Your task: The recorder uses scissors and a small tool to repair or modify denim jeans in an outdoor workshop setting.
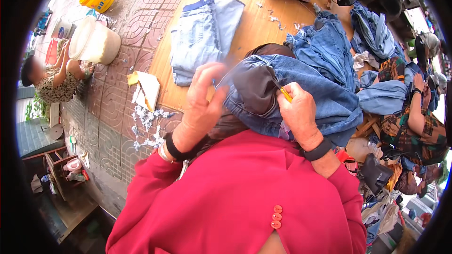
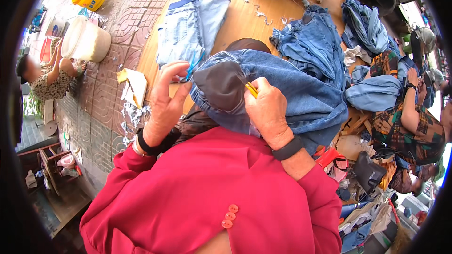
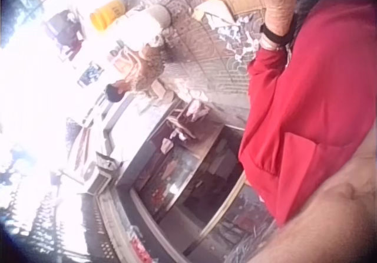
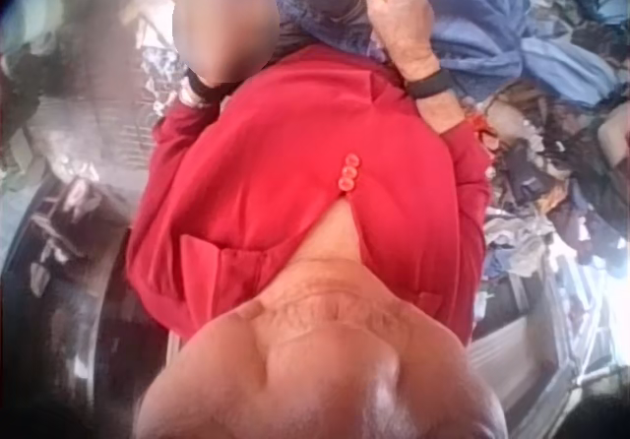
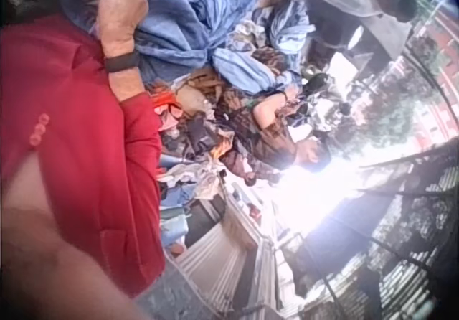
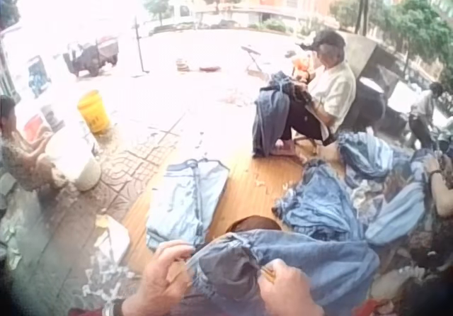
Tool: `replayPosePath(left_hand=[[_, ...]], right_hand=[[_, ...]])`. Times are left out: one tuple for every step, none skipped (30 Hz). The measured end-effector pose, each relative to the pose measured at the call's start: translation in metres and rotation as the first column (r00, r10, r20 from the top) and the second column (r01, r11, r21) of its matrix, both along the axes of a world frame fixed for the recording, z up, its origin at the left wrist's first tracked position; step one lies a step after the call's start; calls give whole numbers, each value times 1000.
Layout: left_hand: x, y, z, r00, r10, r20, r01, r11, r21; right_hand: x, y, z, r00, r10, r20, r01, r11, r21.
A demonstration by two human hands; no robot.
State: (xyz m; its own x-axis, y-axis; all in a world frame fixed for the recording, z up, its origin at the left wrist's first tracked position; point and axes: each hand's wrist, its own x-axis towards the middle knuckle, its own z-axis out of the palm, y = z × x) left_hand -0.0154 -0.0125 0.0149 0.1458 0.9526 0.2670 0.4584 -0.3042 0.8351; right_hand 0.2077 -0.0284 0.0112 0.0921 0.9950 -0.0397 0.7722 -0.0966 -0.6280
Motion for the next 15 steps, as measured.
replayPosePath(left_hand=[[4,-2,4,998,16,-65,-11,996,83],[7,-3,8,991,38,-130,-16,986,166],[9,-3,12,963,107,-248,-58,979,197],[8,0,15,949,147,-280,-85,971,221],[6,0,17,931,185,-315,-112,965,237],[3,1,17,911,221,-349,-136,958,253],[-2,7,14,961,134,-242,-80,973,218],[-1,4,21,996,30,-82,-35,998,-61],[4,2,20,994,-25,104,46,976,-212],[11,1,18,955,-48,292,151,928,-341],[20,-1,16,968,-83,237,157,938,-309],[32,-1,12,977,-119,177,165,948,-273],[38,0,7,982,-151,115,175,956,-236],[36,7,-3,968,-107,228,184,917,-355],[32,17,-16,942,-44,332,204,862,-464]], right_hand=[[2,0,-6,996,-9,-87,11,1000,25],[1,0,-11,984,-16,-176,25,999,48],[1,1,-13,965,-22,-263,42,997,70],[3,0,-11,956,-40,-291,65,995,78],[2,-3,-3,946,-59,-320,87,993,74],[1,-6,3,934,-80,-349,111,991,70],[1,-3,3,897,-84,-433,128,989,73],[3,-2,5,889,-94,-449,135,989,59],[3,-1,9,888,-108,-448,139,990,37],[3,-1,12,887,-122,-446,143,990,15],[3,0,11,887,-115,-447,140,990,22],[3,1,9,886,-107,-451,137,990,34],[3,2,9,885,-99,-455,134,990,45],[4,1,9,872,-102,-478,140,989,45],[5,2,10,860,-102,-499,144,988,47]])
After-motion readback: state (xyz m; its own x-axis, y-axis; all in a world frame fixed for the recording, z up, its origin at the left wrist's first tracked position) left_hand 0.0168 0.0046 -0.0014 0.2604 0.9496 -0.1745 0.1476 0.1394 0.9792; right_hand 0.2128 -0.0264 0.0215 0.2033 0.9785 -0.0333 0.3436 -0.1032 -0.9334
